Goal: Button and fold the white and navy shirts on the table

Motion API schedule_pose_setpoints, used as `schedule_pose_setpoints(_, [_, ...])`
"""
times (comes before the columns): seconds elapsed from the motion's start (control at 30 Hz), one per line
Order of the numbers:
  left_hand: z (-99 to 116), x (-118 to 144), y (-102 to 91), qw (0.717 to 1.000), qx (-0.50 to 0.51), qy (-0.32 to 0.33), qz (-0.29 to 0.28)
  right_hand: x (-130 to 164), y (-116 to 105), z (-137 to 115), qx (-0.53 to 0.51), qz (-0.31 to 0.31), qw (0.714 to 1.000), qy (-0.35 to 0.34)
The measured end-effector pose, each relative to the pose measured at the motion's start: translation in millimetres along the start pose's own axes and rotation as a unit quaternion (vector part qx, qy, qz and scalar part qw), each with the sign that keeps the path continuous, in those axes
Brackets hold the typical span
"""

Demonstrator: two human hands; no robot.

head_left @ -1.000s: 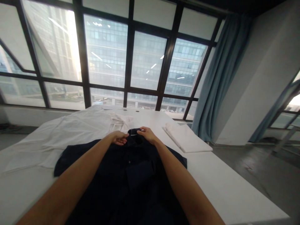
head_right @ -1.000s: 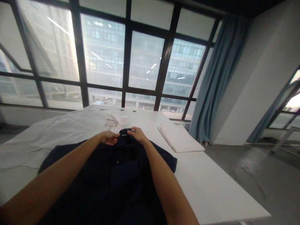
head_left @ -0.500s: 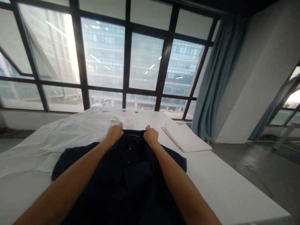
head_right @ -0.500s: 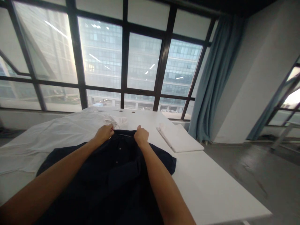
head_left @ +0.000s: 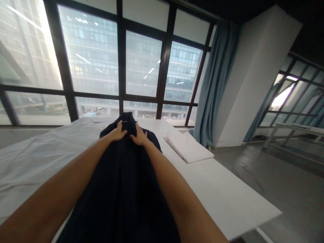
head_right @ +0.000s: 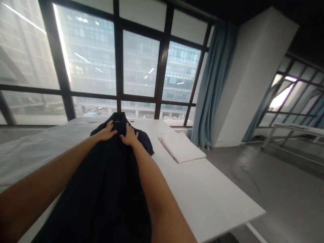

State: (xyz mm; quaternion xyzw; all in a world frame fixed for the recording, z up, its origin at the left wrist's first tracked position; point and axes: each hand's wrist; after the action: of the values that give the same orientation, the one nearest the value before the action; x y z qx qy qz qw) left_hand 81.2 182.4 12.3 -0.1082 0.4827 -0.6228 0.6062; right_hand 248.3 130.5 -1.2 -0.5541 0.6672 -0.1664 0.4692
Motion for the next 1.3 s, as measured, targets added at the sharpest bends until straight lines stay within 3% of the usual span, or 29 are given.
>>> schedule_pose_setpoints(0.13, [1,36,28.9,0.973,-0.199,0.04,-0.109,34,25,-10,0.117,-0.131,0.981,-0.076])
schedule_pose_setpoints(0.27, [-21,95,54.6,0.937,-0.262,-0.009,-0.23,76,35,4,0.138,-0.274,0.952,-0.022])
schedule_pose_setpoints(0.33, [-34,121,62.2,0.943,-0.229,-0.01,-0.24,87,29,10,0.134,-0.296,0.946,-0.013])
schedule_pose_setpoints(0.4, [-44,140,64.9,0.954,-0.195,0.032,-0.224,90,19,10,0.139,-0.319,0.937,-0.021])
schedule_pose_setpoints(0.5, [-44,152,60.7,0.955,-0.164,0.095,-0.228,85,8,-1,0.197,-0.365,0.91,-0.02])
schedule_pose_setpoints(0.57, [-38,149,55.3,0.958,-0.154,0.109,-0.214,82,8,-10,0.247,-0.331,0.911,-0.014])
schedule_pose_setpoints(0.7, [-22,132,49.4,0.975,-0.164,0.067,-0.131,84,22,-16,0.239,-0.187,0.953,0.01])
schedule_pose_setpoints(0.9, [-26,120,60.4,0.988,-0.097,0.008,-0.119,83,52,-8,0.187,-0.153,0.968,0.066])
schedule_pose_setpoints(0.97, [-33,120,62.7,0.991,-0.061,0.015,-0.12,76,57,-3,0.166,-0.158,0.969,0.091])
schedule_pose_setpoints(1.17, [-39,125,59.1,0.989,-0.071,0.04,-0.125,54,61,14,0.052,-0.271,0.952,0.134])
schedule_pose_setpoints(1.3, [-27,135,54.8,0.987,-0.145,0.013,-0.064,45,69,14,0.031,-0.276,0.944,0.178])
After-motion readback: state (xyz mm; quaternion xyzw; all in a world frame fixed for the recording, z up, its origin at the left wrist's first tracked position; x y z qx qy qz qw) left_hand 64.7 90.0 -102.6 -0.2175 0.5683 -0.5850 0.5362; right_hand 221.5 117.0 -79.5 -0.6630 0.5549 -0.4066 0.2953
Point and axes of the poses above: each hand's wrist, its own x-axis away from the middle knuckle, its own y-axis out of the palm, z = x × y, and after that the axes turned 4 degrees about z, right-handed
